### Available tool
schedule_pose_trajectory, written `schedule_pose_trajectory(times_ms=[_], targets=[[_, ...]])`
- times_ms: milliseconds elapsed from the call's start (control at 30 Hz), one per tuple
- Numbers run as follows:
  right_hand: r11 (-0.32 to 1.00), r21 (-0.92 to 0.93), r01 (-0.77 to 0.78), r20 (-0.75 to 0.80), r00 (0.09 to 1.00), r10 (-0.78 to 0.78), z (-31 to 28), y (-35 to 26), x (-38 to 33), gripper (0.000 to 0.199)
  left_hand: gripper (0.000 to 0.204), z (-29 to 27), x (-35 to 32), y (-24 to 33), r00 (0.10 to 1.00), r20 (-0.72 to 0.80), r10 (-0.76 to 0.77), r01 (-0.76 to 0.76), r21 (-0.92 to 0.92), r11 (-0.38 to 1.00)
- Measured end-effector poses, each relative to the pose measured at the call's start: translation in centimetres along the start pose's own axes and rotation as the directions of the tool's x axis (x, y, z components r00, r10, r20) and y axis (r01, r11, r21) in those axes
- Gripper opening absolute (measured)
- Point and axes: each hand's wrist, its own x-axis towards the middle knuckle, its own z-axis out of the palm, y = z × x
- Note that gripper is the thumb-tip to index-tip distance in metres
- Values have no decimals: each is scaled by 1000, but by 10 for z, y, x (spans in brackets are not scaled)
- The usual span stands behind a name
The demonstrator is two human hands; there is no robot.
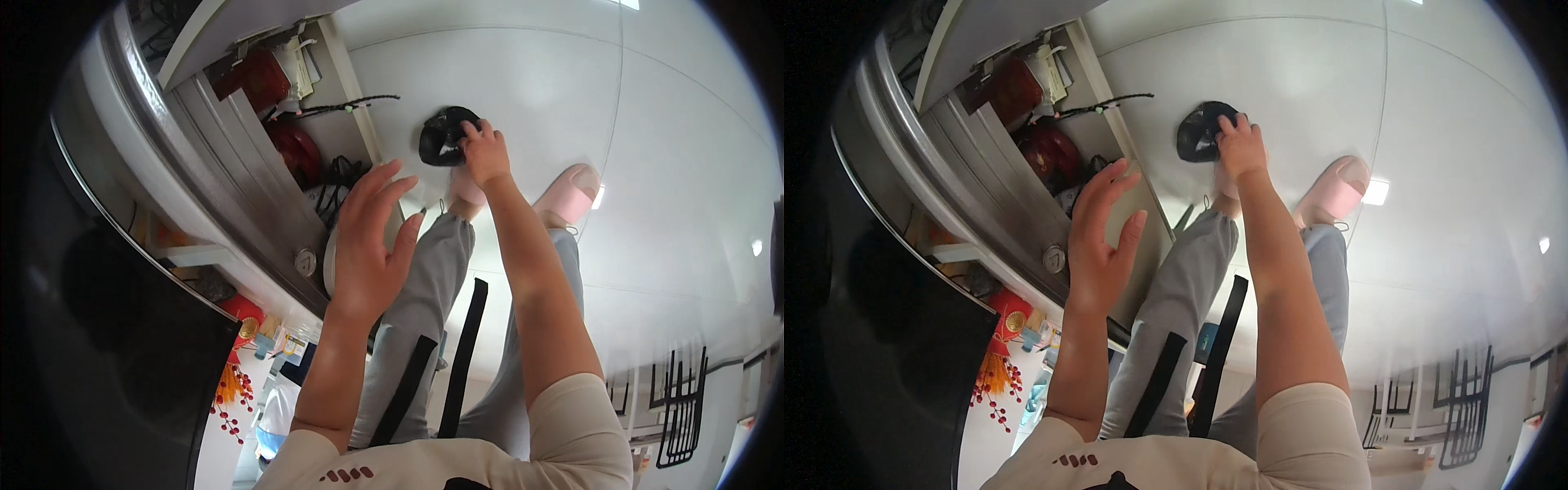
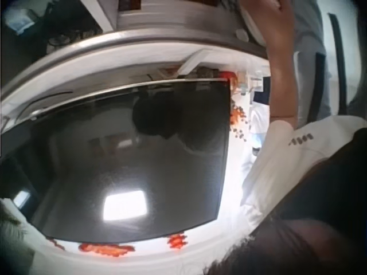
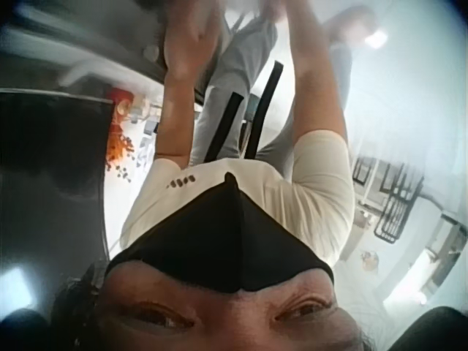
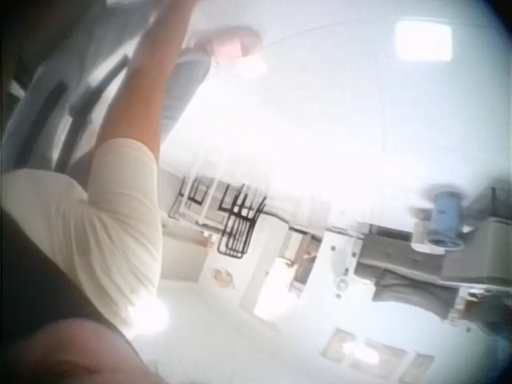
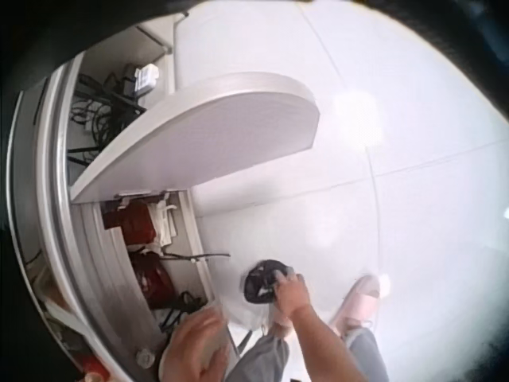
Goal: The person sits on a sofa and uses a box cutter to open several packages, including a black plastic bag, a light green box, and a brown cardboard box. They remove items from the packages and place them on the table or into a cabinet.
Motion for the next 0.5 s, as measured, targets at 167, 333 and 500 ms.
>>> schedule_pose_trajectory(times_ms=[167,333,500], targets=[[996,-82,31,207,978,-14,20,12,36,18,38,-31,27,26,951,-194,241,-188,254,949],[938,312,-151,147,983,109,10,37,16,17,45,-73,92,65,603,-430,672,-440,524,729],[657,749,-81,-52,982,180,2,72,-49,41,37,-73,148,98,719,-360,594,-362,536,763]])
